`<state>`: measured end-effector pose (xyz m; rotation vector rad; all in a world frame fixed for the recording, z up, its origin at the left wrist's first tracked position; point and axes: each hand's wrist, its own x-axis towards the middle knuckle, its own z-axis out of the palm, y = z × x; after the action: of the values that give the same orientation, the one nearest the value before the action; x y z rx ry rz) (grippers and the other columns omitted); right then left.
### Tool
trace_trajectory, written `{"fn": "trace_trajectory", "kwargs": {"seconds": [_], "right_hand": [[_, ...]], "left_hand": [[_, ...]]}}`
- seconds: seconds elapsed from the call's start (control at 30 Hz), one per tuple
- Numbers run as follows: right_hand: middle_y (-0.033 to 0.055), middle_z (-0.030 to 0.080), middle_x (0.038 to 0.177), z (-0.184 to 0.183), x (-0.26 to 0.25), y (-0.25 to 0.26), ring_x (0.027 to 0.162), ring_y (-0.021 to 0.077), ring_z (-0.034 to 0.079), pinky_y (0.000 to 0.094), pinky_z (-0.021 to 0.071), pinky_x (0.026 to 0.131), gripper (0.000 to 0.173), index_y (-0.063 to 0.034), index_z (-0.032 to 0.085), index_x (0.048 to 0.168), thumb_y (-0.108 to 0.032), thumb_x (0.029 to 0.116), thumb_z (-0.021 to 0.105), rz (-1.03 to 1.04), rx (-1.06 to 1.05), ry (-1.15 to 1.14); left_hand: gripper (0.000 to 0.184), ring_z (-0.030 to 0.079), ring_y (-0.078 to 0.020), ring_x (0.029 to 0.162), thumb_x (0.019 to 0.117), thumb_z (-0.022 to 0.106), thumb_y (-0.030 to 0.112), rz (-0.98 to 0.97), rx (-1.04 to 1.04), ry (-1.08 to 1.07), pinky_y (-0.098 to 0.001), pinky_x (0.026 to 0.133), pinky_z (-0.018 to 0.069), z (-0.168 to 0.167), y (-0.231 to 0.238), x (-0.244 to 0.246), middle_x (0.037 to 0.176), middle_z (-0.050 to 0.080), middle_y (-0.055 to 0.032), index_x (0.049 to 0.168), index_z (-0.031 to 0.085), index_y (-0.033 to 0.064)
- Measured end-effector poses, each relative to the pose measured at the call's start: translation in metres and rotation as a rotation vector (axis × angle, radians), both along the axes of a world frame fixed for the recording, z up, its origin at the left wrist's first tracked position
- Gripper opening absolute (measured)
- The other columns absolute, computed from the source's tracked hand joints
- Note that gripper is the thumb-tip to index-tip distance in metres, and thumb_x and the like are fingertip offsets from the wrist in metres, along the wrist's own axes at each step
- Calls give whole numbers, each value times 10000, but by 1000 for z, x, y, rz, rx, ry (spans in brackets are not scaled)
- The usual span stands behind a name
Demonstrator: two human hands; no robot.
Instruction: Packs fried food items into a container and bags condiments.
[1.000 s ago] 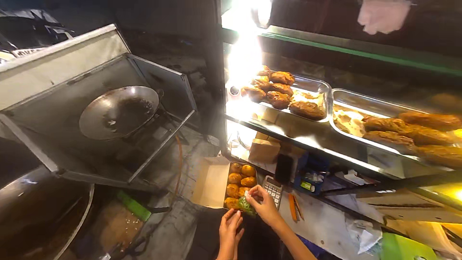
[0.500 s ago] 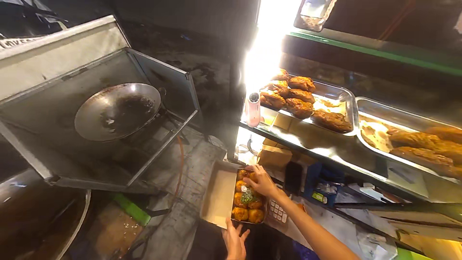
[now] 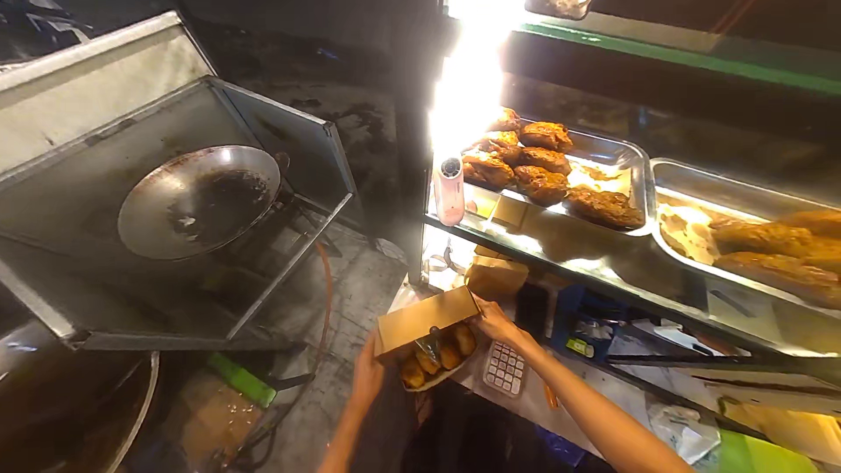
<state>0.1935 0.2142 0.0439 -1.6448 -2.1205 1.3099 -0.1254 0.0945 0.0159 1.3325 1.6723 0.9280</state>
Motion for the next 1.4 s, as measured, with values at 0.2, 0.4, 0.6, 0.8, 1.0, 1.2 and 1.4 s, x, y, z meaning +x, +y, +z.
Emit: {"fn": "trace_trajectory", "kwargs": {"seconds": [0.2,0.4,0.6,0.8,1.0,1.2,1.4], "right_hand": [[121,490,1545,-33,40,-15,1351,293,557,501,504,1082,857,-360,378,1601,60,889,606,329,259,28],[77,549,1514,15,5,-21,1245,262,638,513,542,992,505,-321,375,1595,-463,1110,360,-8,-337,108],[214,450,1555,12,-11,-44,1242,377,628,575,563,961,820,-315,215,1642,-466,980,675,-113,-382,126],[237,457,1523,11,-5,-62,961,341,700,509,597,801,893,-361,144,1649,-482,961,700,-200,-479,165],[255,517,1459,13,-16,-81,976,353,703,519,592,813,961,-358,88,1654,-483,944,722,-310,-468,121],[161,223,1701,-8,-24,-103,1532,317,331,498,325,1238,1001,-215,67,1674,-481,948,703,-318,-250,194],[312,417,1537,37,-58,-116,1362,449,508,585,447,1106,1102,-39,174,1639,-565,868,761,-348,-284,-123]], "left_hand": [[652,524,-439,1342,944,532,-10,-461,287,474,-592,1025,500,-33,17,-56,1586,402,-204,1496,510,337],[841,552,-489,1272,819,584,-87,-280,82,539,-590,956,526,-32,-10,-32,1615,340,-222,1548,457,313],[1000,600,-454,1221,886,28,872,443,-835,-797,-626,868,536,34,-48,63,1492,487,-268,1631,78,207],[1018,497,-503,1308,832,157,936,618,-733,-1019,-658,893,504,60,-20,92,1604,303,-271,1632,95,309],[717,571,-421,1220,1031,500,534,603,-756,-903,-542,942,516,31,-6,85,1482,461,-277,1548,324,68],[788,430,-452,1383,1041,461,573,584,-639,-772,-653,1016,454,7,-12,87,1584,332,-259,1611,175,111],[917,430,-467,1360,954,57,801,574,-582,-645,-700,953,440,9,8,108,1594,328,-257,1625,192,191]]}}
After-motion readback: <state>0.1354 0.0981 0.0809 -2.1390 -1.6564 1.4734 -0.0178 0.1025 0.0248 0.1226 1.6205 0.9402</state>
